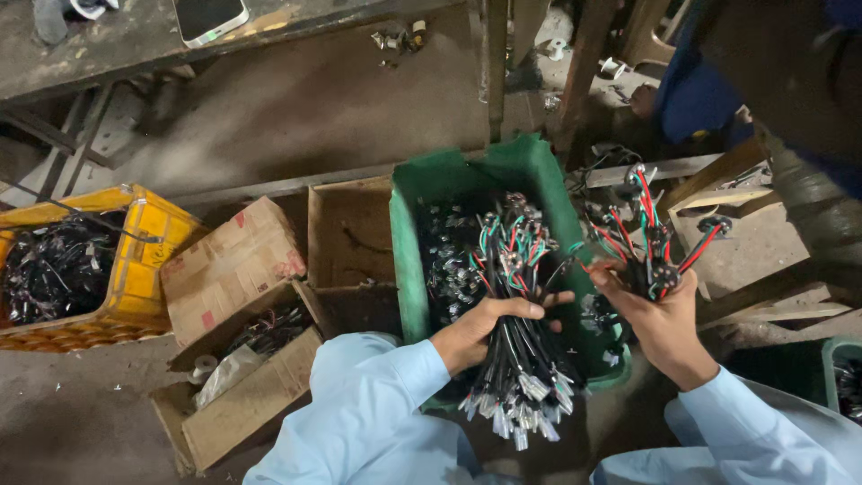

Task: The person sits on the floor and gathers wire harnesses with colored wires and white connectors from a green bin, aligning and bundling them in their hands. They transfer bundles between bins and reach back into the bin to collect more harnesses, repeating the gathering process.

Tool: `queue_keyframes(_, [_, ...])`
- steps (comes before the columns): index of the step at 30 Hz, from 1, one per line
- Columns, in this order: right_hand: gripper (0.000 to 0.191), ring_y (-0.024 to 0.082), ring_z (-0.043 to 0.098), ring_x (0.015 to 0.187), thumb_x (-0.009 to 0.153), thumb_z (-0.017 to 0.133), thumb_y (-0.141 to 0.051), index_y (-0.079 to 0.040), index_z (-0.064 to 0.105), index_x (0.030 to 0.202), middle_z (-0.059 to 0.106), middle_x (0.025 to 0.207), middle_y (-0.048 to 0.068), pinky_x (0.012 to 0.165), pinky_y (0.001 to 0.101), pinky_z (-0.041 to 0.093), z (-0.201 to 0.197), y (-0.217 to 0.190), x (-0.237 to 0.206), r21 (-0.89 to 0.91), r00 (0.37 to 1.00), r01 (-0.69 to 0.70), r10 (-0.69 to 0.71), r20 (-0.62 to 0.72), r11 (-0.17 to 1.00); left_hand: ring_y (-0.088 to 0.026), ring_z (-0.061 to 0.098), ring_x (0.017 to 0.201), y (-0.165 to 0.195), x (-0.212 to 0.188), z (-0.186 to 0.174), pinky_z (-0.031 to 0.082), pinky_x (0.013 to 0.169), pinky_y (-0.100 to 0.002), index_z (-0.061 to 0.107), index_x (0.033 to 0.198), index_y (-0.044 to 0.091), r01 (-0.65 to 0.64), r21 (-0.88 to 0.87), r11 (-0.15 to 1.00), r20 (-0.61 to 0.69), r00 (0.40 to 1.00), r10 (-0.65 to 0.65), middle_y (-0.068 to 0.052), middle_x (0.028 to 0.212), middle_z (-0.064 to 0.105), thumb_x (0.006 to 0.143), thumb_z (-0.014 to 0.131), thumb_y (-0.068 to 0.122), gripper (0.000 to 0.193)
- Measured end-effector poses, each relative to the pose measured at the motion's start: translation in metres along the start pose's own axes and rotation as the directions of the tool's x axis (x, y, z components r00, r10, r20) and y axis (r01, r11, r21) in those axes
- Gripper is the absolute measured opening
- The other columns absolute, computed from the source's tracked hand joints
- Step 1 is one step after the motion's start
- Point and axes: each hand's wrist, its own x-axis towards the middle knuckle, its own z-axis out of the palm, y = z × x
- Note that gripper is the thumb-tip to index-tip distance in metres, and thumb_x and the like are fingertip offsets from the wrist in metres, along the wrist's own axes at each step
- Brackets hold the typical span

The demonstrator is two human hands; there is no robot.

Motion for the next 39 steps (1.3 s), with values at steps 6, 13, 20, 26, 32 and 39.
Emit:
queue_keyframes(6, [0.01, 0.006, 0.061, 0.077, 0.092, 0.073, 0.001, 0.001, 0.076, 0.102, 0.074, 0.093, 0.002, 0.068, 0.0213, 0.047, 0.006, 0.003, -0.001, 0.112, 0.995, -0.078, 0.084, -0.053, 0.991, -0.028, 0.073, 0.084, -0.013, 0.01, -0.004, 0.06, 0.081, -0.045, 0.058, 0.127, -0.008, -0.133, 0.153, 0.979, -0.078, 0.986, 0.146, -0.023, 0.104, 0.065, 0.085, 0.078, 0.001, 0.047])
queue_keyframes(13, [0.013, 0.003, 0.05, 0.064, 0.091, 0.071, 0.004, 0.0, 0.074, 0.102, 0.064, 0.08, -0.003, 0.054, 0.0215, 0.034, 0.006, 0.0, -0.004, 0.227, 0.982, -0.174, 0.185, -0.03, 0.958, -0.021, 0.073, 0.08, 0.005, 0.015, -0.009, 0.059, 0.078, -0.036, 0.063, 0.121, 0.005, -0.374, 0.386, 0.843, 0.073, 0.923, 0.377, -0.005, 0.094, 0.07, 0.072, 0.076, -0.006, 0.052])
queue_keyframes(20, [0.012, 0.004, 0.049, 0.061, 0.092, 0.073, 0.0, -0.001, 0.073, 0.104, 0.063, 0.078, -0.003, 0.052, 0.022, 0.031, 0.012, -0.006, -0.004, 0.279, 0.977, -0.187, 0.207, -0.044, 0.942, -0.022, 0.074, 0.088, -0.003, 0.019, -0.007, 0.059, 0.086, -0.037, 0.068, 0.111, -0.005, -0.418, 0.437, 0.796, 0.113, 0.904, 0.413, -0.016, 0.099, 0.074, 0.078, 0.079, -0.007, 0.034])
queue_keyframes(26, [0.039, 0.002, 0.04, 0.062, 0.075, 0.085, -0.005, -0.002, 0.073, 0.113, 0.043, 0.071, -0.009, 0.054, 0.0224, 0.033, 0.009, -0.007, 0.013, -0.07, 0.988, -0.105, 0.112, 0.102, 0.992, -0.025, 0.073, 0.084, 0.008, 0.012, -0.008, 0.059, 0.08, -0.038, 0.066, 0.109, -0.002, -0.338, 0.417, 0.844, 0.208, 0.939, 0.273, -0.012, 0.095, 0.071, 0.078, 0.078, 0.001, 0.034])
queue_keyframes(32, [0.035, 0.004, 0.037, 0.06, 0.074, 0.087, -0.008, -0.003, 0.075, 0.107, 0.043, 0.065, -0.008, 0.053, 0.0271, 0.032, 0.007, 0.013, 0.014, -0.17, 0.978, -0.156, 0.176, 0.115, 0.973, -0.026, 0.071, 0.087, 0.011, 0.003, -0.002, 0.058, 0.083, -0.038, 0.059, 0.119, -0.003, -0.199, 0.283, 0.938, 0.24, 0.962, 0.132, -0.015, 0.099, 0.069, 0.081, 0.075, 0.003, 0.042])
queue_keyframes(39, [0.018, 0.002, 0.046, 0.062, 0.081, 0.081, -0.007, -0.007, 0.065, 0.087, 0.057, 0.071, -0.009, 0.056, 0.0238, 0.038, 0.009, 0.018, 0.011, 0.062, 0.97, -0.208, 0.198, 0.141, 0.976, -0.026, 0.072, 0.084, 0.006, 0.004, -0.009, 0.059, 0.079, -0.039, 0.063, 0.112, 0.0, -0.191, 0.269, 0.944, 0.146, 0.977, 0.156, -0.014, 0.095, 0.068, 0.078, 0.077, 0.004, 0.037])
